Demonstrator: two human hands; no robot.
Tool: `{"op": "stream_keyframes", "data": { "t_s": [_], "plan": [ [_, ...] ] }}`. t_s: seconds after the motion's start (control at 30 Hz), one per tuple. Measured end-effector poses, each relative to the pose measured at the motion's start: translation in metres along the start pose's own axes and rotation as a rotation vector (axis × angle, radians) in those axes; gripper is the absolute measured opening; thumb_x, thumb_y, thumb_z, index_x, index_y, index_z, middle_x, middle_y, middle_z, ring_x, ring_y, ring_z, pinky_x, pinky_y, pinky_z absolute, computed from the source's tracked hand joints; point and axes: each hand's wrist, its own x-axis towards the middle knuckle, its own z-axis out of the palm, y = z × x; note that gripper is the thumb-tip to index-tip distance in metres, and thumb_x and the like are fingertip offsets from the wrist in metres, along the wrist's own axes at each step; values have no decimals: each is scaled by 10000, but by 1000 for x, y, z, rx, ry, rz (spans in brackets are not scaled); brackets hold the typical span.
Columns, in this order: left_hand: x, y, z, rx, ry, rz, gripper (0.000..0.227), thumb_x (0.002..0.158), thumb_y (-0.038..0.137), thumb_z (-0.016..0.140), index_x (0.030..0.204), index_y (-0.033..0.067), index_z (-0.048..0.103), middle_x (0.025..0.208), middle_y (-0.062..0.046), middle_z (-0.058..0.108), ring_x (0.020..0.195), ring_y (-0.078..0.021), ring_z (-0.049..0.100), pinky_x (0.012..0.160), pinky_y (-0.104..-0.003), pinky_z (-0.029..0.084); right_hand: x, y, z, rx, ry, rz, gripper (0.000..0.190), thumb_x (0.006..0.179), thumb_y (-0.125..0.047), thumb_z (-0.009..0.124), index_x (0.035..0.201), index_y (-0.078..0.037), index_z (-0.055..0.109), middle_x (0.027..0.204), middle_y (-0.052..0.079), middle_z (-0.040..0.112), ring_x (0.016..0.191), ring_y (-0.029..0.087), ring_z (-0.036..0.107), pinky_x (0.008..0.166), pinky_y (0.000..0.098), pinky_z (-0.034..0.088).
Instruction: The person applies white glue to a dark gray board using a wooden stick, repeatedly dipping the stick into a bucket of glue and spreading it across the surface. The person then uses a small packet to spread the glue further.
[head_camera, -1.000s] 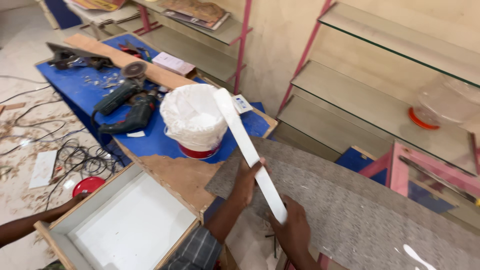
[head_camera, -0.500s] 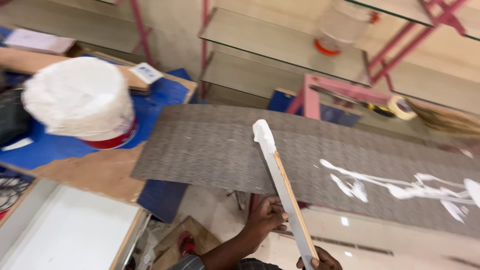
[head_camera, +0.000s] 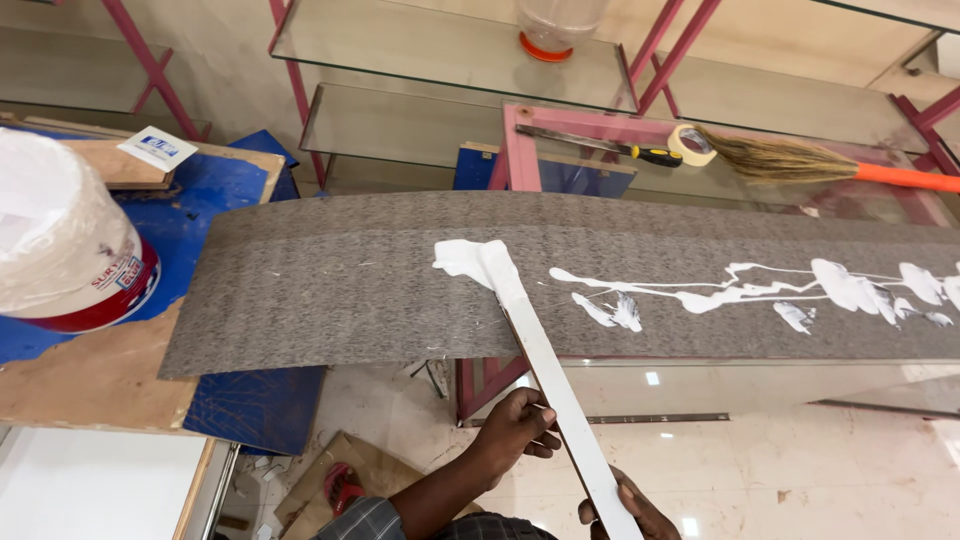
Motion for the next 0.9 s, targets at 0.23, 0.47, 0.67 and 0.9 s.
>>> {"op": "stream_keyframes", "data": {
  "t_s": [0.23,0.47,0.67,0.9],
  "plan": [
    [-4,2,18,72,-47,79,503,974,338,662,1321,50,440,1068,-117,659,954,-178,710,801,-323,624,-17,29,-15,-657,318,-145,636,877,-318,753,1465,-185,550,865,206,772,614,243,707,620,403,585],
    [7,-4,18,79,-134,-43,552,1020,480,601,1268,-5,510,1074,-169,675,948,-240,726,789,-353,653,-5,55,-35,-1445,410,-357,724,825,-338,812,1502,-295,561,1044,166,699,995,220,711,892,387,601],
    [24,-17,10,-145,-265,-90,472,1007,395,635,1295,39,520,1110,-130,683,994,-238,713,902,-421,643,-7,44,-59,-1152,354,-168,940,798,-353,802,1600,-241,325,1043,195,733,967,292,764,949,475,614],
    [28,-23,3,-405,-472,-117,470,1007,368,681,1302,31,539,1184,-114,677,1120,-235,702,1017,-439,616,-26,28,-47,-628,-15,-310,775,899,-235,636,1597,-118,320,1059,218,755,940,288,813,939,475,583]
  ]
}}
